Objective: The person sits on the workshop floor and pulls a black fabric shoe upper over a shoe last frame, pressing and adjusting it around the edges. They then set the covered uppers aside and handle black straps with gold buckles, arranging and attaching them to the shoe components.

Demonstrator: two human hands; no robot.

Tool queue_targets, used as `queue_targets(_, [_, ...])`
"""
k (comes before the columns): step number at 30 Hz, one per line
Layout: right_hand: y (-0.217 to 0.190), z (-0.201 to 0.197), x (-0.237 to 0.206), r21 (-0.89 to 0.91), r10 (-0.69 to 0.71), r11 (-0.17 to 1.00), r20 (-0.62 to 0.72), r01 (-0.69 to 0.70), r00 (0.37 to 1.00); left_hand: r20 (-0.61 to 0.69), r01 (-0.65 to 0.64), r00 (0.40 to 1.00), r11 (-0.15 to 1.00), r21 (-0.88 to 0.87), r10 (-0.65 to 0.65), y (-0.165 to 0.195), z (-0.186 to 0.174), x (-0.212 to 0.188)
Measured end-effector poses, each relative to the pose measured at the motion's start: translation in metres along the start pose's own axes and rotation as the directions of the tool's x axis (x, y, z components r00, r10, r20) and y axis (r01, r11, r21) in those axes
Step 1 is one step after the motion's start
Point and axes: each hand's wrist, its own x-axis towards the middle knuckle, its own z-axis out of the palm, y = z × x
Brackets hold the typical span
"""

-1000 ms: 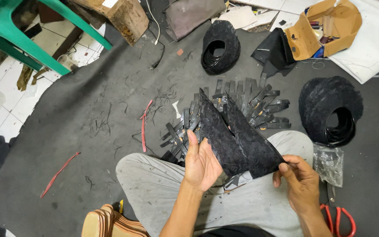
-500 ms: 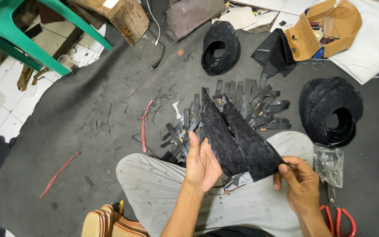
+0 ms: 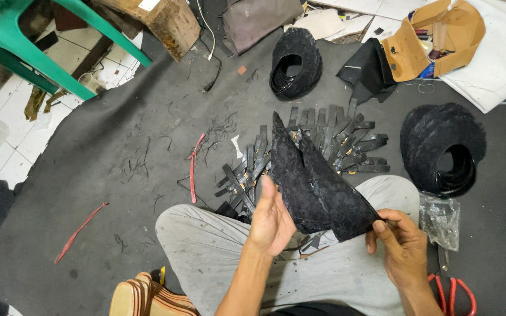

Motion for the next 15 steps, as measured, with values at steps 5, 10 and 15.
queue_targets(5, [0.0,-0.002,-0.006,0.063,-0.07,0.995,-0.021,0.071,0.997,0.057,-0.071,0.996,0.997,0.007,0.07,-0.001,-0.016,0.005])
queue_targets(10, [-0.004,-0.003,-0.008,0.044,-0.074,0.996,-0.019,0.075,0.997,-0.084,-0.06,0.995,0.997,-0.042,0.056,0.003,-0.016,0.009])
queue_targets(15, [0.007,0.019,-0.007,-0.291,0.025,0.957,0.051,-0.009,0.998,-0.222,0.021,0.974,0.99,-0.141,-0.052,-0.026,-0.003,0.01])
